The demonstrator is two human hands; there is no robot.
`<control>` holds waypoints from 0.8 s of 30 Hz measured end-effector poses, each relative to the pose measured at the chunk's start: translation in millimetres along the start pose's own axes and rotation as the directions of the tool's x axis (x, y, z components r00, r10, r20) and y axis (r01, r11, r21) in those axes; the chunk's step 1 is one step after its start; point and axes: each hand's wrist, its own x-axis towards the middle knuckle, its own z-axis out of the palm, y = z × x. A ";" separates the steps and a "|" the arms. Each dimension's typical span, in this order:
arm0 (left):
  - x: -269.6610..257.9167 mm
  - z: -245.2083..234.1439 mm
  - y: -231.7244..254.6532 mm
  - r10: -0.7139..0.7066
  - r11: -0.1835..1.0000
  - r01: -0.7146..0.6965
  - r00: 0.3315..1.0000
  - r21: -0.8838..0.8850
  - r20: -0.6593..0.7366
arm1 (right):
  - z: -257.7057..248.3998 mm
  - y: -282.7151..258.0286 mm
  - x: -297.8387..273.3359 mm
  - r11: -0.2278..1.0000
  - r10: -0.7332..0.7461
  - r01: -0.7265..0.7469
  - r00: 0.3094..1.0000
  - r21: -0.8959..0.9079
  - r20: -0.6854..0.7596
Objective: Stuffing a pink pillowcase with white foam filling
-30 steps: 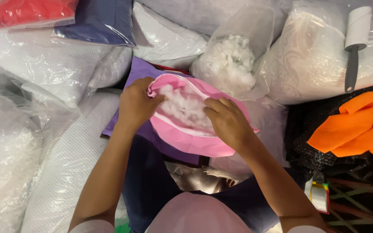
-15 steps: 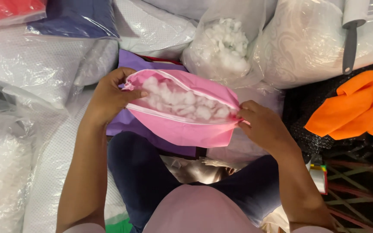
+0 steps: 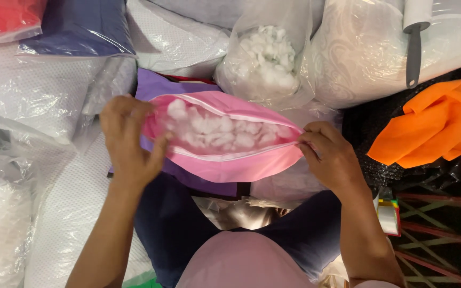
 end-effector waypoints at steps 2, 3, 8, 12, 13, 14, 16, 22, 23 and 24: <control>-14.3 12.7 18.0 0.095 0.993 -0.101 0.991 0.059 0.093 | -0.1 3.9 -0.9 1.000 -0.014 0.013 1.000 -0.004 -0.014; -22.2 18.9 27.3 0.181 0.973 -0.204 0.964 0.104 0.193 | -0.3 5.2 -2.6 1.000 -0.022 0.022 0.999 -0.009 -0.024; -39.9 45.2 17.9 0.204 0.967 -0.243 0.914 0.071 0.351 | 4.2 14.1 -9.3 0.999 -0.043 0.041 0.995 -0.020 -0.090; -34.7 42.8 17.3 0.219 0.960 -0.245 0.959 0.133 0.182 | 0.1 12.3 -12.9 1.000 -0.014 0.016 0.995 0.013 -0.095; -25.8 39.4 17.9 0.220 0.960 -0.246 0.958 0.131 0.183 | -0.7 10.1 -11.7 1.000 -0.012 0.013 0.995 0.012 -0.095; -17.2 35.9 18.4 0.217 0.967 -0.242 0.947 0.083 0.238 | -1.2 7.6 -10.6 1.000 -0.006 0.009 0.994 0.028 -0.107; -15.1 37.4 12.7 0.210 0.972 -0.231 0.934 0.040 0.290 | 0.4 4.3 -10.1 0.999 -0.007 0.013 0.993 0.046 -0.115; -16.0 46.3 -7.9 0.294 0.956 -0.265 0.848 -0.129 0.441 | 7.1 5.1 -9.6 0.996 0.018 -0.008 0.993 0.090 -0.115; -11.4 42.9 -5.9 0.297 0.955 -0.275 0.864 -0.111 0.407 | 6.7 3.9 -9.3 0.995 0.031 -0.018 0.991 0.099 -0.131; -6.8 40.1 -3.8 0.299 0.954 -0.285 0.878 -0.093 0.374 | 6.3 3.3 -9.1 0.994 0.043 -0.027 0.988 0.107 -0.147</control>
